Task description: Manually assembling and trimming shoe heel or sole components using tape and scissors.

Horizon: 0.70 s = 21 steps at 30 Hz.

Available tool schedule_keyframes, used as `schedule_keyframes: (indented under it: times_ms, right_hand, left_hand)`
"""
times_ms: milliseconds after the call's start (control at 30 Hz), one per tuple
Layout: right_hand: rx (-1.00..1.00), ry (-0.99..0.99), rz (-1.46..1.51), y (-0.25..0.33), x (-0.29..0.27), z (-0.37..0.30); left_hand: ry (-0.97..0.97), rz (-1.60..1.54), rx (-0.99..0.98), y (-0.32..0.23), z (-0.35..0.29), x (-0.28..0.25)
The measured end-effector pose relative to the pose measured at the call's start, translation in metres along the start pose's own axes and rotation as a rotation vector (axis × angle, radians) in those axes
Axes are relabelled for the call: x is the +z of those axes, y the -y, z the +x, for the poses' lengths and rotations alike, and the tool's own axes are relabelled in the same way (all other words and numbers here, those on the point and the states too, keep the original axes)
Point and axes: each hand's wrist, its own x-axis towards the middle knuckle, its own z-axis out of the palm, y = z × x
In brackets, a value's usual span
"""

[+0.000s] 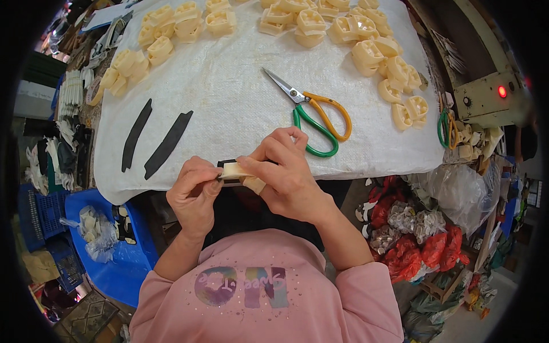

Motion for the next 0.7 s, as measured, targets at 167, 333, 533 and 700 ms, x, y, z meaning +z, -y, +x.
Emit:
schedule_keyframes:
  times_ms: [167,333,533,700]
  right_hand:
    - [0.017,0.031,0.049,-0.003,0.003,-0.005]
    - [0.016,0.067,0.088,0.0,0.003,-0.004]
    - [0.0,0.174,0.039,0.001,0.0,0.002]
    - [-0.071,0.023,0.022,-0.004,-0.004,0.001]
  left_hand:
    - [0.005,0.11,0.103,0.002,0.005,0.002]
    - [0.053,0.313,0.342,0.002,0.012,0.002]
    - [0.065,0.228,0.169,0.001,0.0,-0.001]
    - [0.052,0.331,0.38,-0.003,0.006,0.002]
